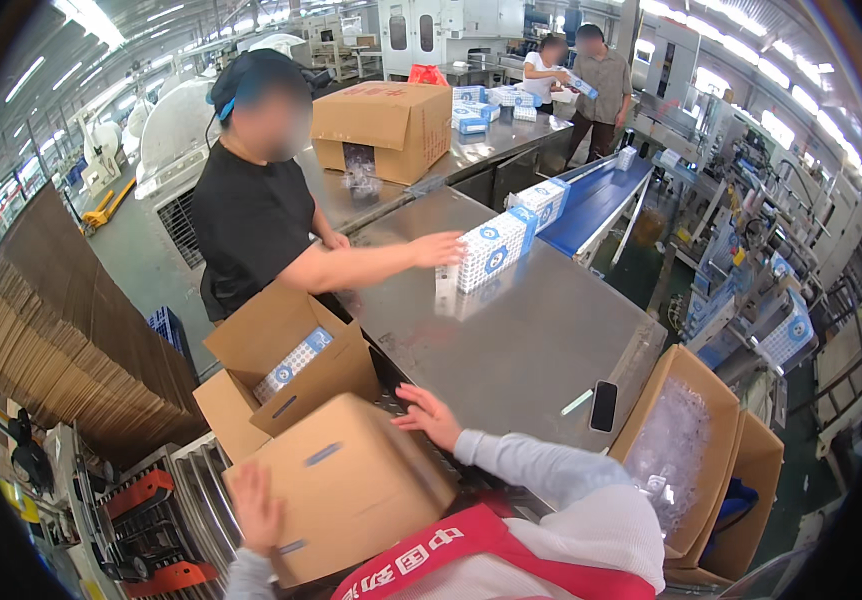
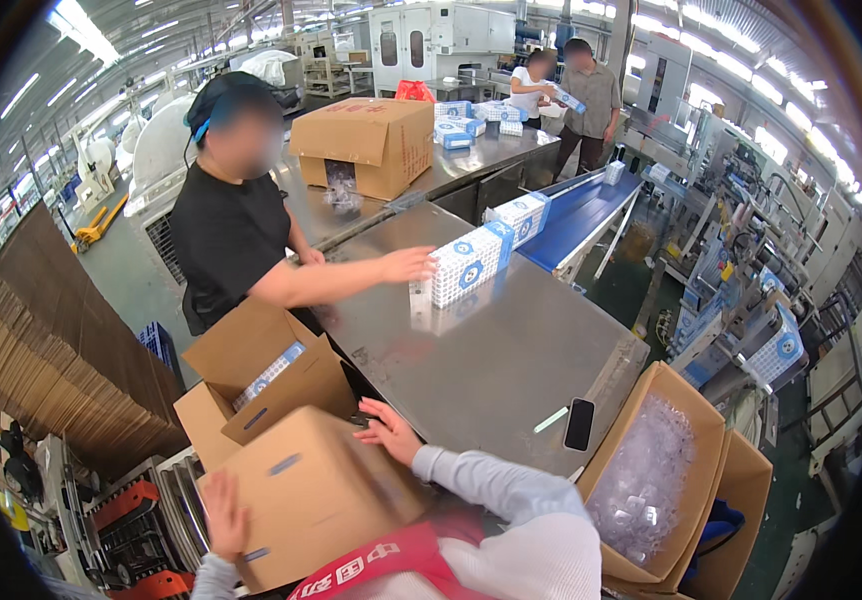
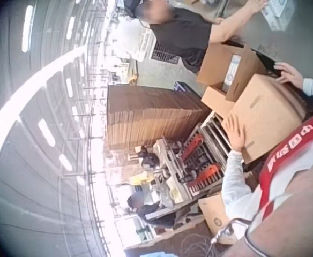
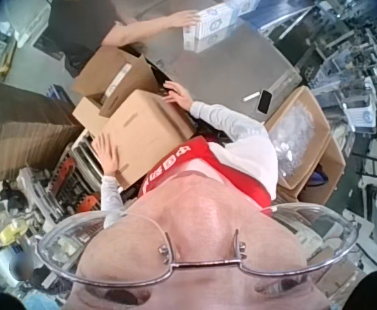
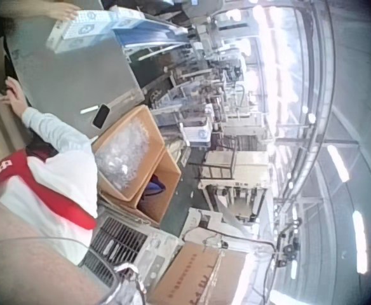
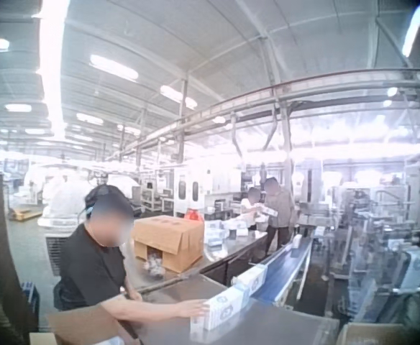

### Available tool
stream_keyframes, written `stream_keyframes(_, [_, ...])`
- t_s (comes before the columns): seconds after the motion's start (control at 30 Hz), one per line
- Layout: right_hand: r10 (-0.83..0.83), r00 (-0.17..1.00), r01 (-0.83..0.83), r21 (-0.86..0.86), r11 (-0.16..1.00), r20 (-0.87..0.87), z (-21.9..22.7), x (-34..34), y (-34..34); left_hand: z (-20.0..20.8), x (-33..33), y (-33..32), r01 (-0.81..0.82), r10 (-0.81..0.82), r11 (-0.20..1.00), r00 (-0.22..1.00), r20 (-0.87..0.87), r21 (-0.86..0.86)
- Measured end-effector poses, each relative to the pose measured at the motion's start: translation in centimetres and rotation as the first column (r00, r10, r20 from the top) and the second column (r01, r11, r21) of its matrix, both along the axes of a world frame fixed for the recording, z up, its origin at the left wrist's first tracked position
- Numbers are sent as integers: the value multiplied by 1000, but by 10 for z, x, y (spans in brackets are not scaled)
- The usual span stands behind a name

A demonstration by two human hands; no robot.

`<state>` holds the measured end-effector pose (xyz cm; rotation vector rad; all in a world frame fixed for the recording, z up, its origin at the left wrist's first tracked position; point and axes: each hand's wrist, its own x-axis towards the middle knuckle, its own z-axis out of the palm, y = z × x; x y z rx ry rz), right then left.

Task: The person packs small blue and white patterned boxes into larger brown cardboard boxes on a metal table. They arrange the items by hand, close the flaps of the cardboard boxes, and move them to a conveyor belt.

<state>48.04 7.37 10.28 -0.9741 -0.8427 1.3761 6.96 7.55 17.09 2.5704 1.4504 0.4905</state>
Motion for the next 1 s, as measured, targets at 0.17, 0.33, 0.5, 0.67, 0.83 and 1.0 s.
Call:
stream_keyframes(0.17, [192,815,-42,-274,961,547,-164,-59,-17,-43,-202,-22,69,754,497,461,469,-865])
stream_keyframes(0.33, [614,790,-608,-147,780,-11,87,-120,-26,-19,-219,-76,316,808,456,244,536,-832])
stream_keyframes(0.5, [795,505,-822,-95,562,337,94,-212,-40,-115,-126,-55,290,815,232,462,348,-928])
stream_keyframes(0.67, [633,367,-741,-197,642,682,-14,-296,-52,-49,-7,-21,76,597,668,540,594,-741])
stream_keyframes(0.83, [-51,-19,-873,9,487,999,93,-189,-33,-63,-42,-27,-414,639,755,638,430,-508])
stream_keyframes(1.0, [-132,-566,-315,-65,947,814,3,19,9,-98,-55,-21,-336,587,756,728,354,-561])
